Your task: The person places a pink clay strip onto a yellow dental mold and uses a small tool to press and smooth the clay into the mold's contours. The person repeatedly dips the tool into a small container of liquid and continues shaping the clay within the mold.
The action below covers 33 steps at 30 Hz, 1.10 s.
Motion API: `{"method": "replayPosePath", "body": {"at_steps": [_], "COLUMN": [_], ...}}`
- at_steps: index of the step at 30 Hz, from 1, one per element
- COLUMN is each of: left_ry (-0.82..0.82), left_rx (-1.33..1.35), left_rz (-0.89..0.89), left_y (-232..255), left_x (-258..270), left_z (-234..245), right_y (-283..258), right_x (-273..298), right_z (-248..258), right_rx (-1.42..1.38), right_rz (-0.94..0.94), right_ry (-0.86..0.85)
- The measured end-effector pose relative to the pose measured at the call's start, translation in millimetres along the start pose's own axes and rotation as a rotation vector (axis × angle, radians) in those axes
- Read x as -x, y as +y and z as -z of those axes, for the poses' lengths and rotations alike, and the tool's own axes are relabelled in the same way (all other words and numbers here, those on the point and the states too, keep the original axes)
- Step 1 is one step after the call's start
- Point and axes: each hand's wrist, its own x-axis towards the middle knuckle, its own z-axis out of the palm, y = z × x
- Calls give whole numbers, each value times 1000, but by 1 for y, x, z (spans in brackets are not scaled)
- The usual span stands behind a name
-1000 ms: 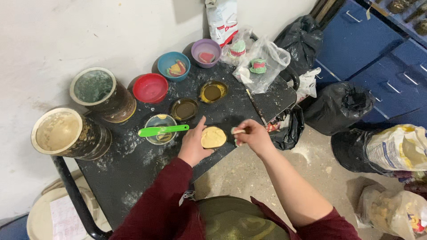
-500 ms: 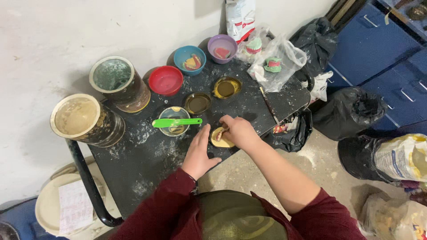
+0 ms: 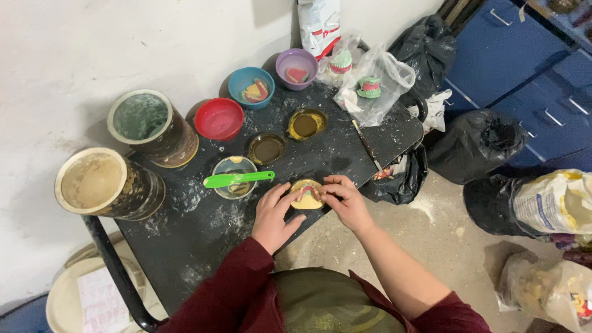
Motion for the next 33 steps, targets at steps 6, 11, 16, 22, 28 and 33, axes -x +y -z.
{"method": "replayPosePath", "body": {"at_steps": [6, 11, 16, 22, 28, 33], "left_ry": [48, 64, 44, -15, 1, 115], "left_rx": [26, 66, 146, 230, 160, 138], "left_rz": [-66, -54, -22, 65, 28, -99], "left_y": [-12, -12, -10, -5, -19, -19], "left_x": [-8, -12, -15, -17, -18, -14], "left_z": [-7, -3, 3, 8, -1, -4], "right_y": [4, 9, 8, 4, 6, 9], "right_x": [3, 5, 3, 1, 1, -1], "right_z": [-6, -5, -5, -4, -6, -5], "right_rx": [-43, -41, -47, -46, -77, -120], "right_rz": [13, 4, 8, 19, 23, 4], "right_ry": [-2, -9, -9, 1, 4, 11]}}
